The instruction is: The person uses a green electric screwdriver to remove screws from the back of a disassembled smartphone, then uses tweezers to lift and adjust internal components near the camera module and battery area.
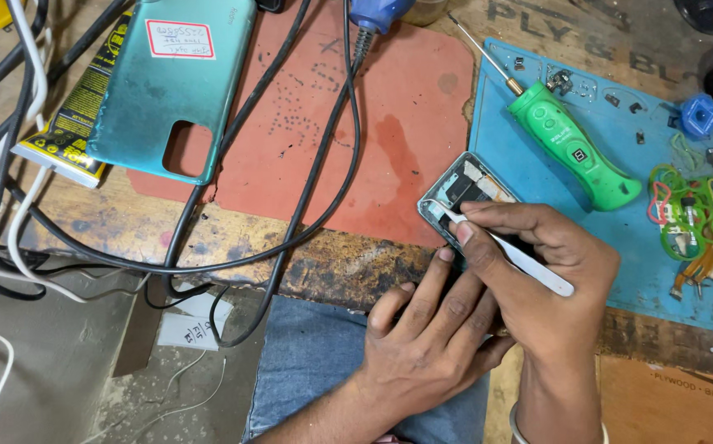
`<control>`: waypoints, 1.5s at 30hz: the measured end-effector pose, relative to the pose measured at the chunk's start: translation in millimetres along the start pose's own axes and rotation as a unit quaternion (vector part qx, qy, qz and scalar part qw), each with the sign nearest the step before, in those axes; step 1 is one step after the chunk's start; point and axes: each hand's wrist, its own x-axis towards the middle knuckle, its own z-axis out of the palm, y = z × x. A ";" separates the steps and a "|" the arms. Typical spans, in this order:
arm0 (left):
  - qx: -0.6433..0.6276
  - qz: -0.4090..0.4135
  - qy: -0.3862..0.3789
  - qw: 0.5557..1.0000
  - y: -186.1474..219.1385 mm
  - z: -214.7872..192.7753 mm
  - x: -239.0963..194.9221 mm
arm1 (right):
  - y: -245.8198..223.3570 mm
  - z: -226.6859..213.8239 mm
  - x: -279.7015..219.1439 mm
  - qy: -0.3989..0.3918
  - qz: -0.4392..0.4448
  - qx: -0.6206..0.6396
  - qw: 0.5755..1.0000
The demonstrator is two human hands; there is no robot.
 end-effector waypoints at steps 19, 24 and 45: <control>0.019 0.069 0.012 0.997 -11.4 -8.4 2.9 | 0.0 -40.9 -5.9 -0.089 -0.045 -0.032 0.995; 0.012 0.016 -0.035 0.999 -31.1 -51.8 24.3 | 8.5 -41.7 2.2 -0.082 -0.043 -0.038 0.995; 0.020 0.013 -0.239 0.971 -56.2 -53.6 53.7 | -8.8 -51.4 7.2 -0.107 -0.121 -0.100 0.982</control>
